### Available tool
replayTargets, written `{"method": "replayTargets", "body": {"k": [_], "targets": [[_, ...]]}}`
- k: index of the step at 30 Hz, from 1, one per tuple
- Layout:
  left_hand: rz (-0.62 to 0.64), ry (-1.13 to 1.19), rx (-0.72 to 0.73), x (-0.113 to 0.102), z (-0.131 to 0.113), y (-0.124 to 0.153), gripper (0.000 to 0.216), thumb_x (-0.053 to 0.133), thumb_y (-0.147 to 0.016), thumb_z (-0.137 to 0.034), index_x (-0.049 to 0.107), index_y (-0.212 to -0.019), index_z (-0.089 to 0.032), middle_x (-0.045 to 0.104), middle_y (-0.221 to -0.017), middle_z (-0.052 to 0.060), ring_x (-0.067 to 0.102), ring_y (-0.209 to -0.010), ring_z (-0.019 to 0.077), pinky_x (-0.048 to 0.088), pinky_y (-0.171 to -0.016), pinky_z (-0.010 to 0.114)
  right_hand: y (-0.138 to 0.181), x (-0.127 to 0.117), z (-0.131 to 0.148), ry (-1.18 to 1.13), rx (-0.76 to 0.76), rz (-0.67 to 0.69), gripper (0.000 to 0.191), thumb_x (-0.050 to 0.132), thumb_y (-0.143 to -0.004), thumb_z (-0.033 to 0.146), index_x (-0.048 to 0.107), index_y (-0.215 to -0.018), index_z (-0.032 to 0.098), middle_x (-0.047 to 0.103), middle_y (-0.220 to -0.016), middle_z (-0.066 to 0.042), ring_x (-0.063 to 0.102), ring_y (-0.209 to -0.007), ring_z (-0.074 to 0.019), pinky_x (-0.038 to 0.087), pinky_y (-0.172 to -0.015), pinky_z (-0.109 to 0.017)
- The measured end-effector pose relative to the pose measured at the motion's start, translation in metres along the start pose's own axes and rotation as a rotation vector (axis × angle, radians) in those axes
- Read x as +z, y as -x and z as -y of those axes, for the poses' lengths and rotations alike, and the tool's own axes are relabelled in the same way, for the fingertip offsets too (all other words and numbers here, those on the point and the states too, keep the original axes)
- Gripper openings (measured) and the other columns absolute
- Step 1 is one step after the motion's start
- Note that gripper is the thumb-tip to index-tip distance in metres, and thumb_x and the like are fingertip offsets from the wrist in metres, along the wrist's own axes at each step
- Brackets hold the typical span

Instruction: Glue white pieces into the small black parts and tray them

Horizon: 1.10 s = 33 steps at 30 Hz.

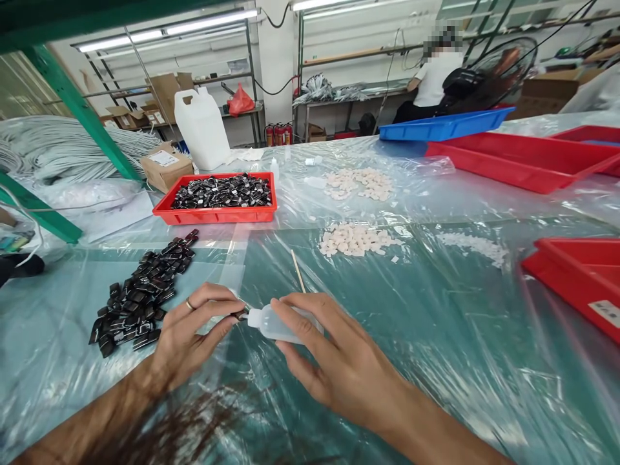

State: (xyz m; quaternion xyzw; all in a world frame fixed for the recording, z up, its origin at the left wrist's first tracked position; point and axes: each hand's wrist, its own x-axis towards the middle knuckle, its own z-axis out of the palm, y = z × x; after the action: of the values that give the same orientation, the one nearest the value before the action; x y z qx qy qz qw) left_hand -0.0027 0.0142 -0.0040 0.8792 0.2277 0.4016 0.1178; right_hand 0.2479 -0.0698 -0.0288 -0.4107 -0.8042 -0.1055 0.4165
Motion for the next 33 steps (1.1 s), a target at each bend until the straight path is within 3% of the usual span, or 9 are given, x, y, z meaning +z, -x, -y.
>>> {"method": "replayTargets", "body": {"k": [6,14,26,33], "targets": [[-0.002,-0.008,0.001,0.0,0.0,0.0,0.01,0.063,-0.101,-0.021,0.065,-0.111,-0.022,0.068,-0.1,0.002,0.069,-0.09,0.0153,0.06,-0.081,0.029,-0.001,0.0,0.003,-0.045,0.014,-0.071,0.039,0.071,-0.1,0.01,0.065,-0.138,0.018,0.083,-0.116,-0.015,0.085,-0.106,-0.0265,0.075,-0.089,-0.04],[0.06,-0.005,-0.006,-0.003,-0.003,0.0,0.012,0.06,-0.102,-0.021,0.064,-0.113,-0.023,0.066,-0.102,0.003,0.067,-0.093,0.0164,0.06,-0.083,0.031,0.009,-0.003,0.004,0.009,-0.01,-0.034,0.048,0.077,-0.097,0.011,0.063,-0.142,0.02,0.084,-0.123,-0.016,0.084,-0.114,-0.0281,0.076,-0.093,-0.044],[0.085,-0.011,0.014,-0.001,-0.002,0.001,0.012,0.058,-0.103,-0.019,0.063,-0.113,-0.022,0.066,-0.104,0.003,0.067,-0.096,0.0158,0.058,-0.087,0.03,-0.002,-0.013,0.005,0.023,-0.04,0.039,0.042,0.072,-0.098,0.012,0.064,-0.139,0.02,0.086,-0.115,-0.015,0.087,-0.106,-0.0275,0.079,-0.09,-0.042],[0.081,-0.016,0.011,-0.001,-0.004,0.0,0.012,0.057,-0.103,-0.02,0.062,-0.113,-0.023,0.066,-0.102,0.003,0.066,-0.094,0.0168,0.059,-0.085,0.032,0.01,-0.014,0.005,0.123,-0.073,0.068,0.049,0.073,-0.097,0.015,0.064,-0.145,0.018,0.087,-0.122,-0.016,0.087,-0.111,-0.0304,0.079,-0.097,-0.046]]}}
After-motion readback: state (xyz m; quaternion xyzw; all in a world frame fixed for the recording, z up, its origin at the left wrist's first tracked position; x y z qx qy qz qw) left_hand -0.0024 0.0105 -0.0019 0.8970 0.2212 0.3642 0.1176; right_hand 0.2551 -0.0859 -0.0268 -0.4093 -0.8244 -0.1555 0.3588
